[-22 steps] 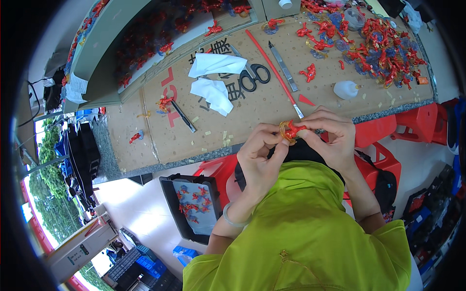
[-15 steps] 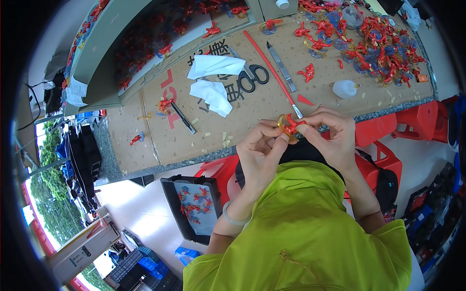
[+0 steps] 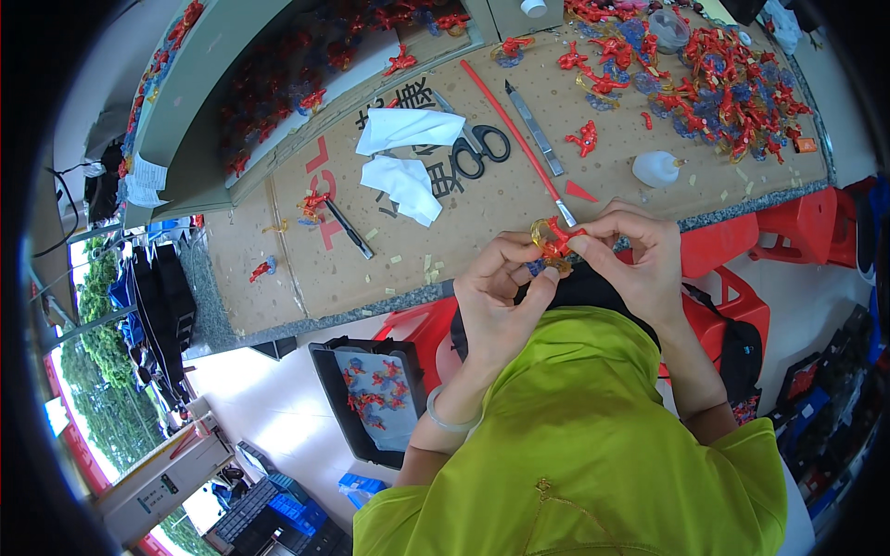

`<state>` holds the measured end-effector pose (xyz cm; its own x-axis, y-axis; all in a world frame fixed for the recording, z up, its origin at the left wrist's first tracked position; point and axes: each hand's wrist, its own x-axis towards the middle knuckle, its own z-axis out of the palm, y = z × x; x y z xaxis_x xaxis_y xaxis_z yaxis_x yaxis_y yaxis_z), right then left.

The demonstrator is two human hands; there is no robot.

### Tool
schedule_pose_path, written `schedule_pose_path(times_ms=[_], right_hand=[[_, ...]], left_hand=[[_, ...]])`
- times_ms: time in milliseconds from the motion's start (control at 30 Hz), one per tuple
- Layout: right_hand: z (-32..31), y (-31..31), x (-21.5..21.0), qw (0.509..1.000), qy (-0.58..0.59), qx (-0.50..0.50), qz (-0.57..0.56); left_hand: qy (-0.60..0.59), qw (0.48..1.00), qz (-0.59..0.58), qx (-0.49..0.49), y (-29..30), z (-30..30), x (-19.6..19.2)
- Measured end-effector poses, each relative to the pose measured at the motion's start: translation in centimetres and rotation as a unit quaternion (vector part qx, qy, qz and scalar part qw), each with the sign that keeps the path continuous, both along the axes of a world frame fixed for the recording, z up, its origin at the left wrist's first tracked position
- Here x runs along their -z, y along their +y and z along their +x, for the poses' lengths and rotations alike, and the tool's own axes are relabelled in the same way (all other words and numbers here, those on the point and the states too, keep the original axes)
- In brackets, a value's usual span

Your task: The person applies glue from a bottle to small red parts and assembles them by hand on a workbench.

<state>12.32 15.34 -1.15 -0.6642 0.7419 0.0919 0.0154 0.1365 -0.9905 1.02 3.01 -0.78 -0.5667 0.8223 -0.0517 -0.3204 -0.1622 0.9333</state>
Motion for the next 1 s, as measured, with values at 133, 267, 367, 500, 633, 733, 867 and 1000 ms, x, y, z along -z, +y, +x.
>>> schedule_pose_path(times_ms=[133, 267, 367, 500, 633, 733, 867, 1000], right_hand=[[0.0, 0.1, 0.0, 1.000, 0.024, -0.017, 0.001], [0.0, 0.2, 0.0, 0.997, 0.048, -0.038, 0.037], [-0.1, -0.1, -0.1, 0.997, 0.064, -0.033, 0.025], [-0.3, -0.4, -0.3, 0.997, 0.065, -0.029, 0.037], [-0.4, -0.7, -0.4, 0.996, 0.061, -0.030, 0.056], [-0.6, -1.1, -0.6, 0.996, 0.064, -0.021, 0.062], [-0.7, -1.2, -0.5, 0.994, 0.079, -0.015, 0.070], [-0.5, -1.2, -0.7, 0.990, 0.091, -0.024, 0.100]], left_hand=[[0.017, 0.999, -0.004, -0.037, 0.0, 0.6, -0.1], [0.128, 0.989, -0.017, -0.067, -0.5, 0.8, -0.1], [0.171, 0.982, -0.019, -0.082, -0.5, 0.8, -0.5], [0.202, 0.975, -0.010, -0.093, -0.6, 0.8, -0.5], [0.204, 0.971, -0.018, -0.126, -0.6, 0.9, -0.2], [0.242, 0.957, -0.025, -0.156, -0.7, 1.0, -0.1], [0.267, 0.950, -0.020, -0.160, -0.6, 0.9, -0.5], [0.309, 0.940, 0.005, -0.145, -0.5, 0.5, -1.1]])
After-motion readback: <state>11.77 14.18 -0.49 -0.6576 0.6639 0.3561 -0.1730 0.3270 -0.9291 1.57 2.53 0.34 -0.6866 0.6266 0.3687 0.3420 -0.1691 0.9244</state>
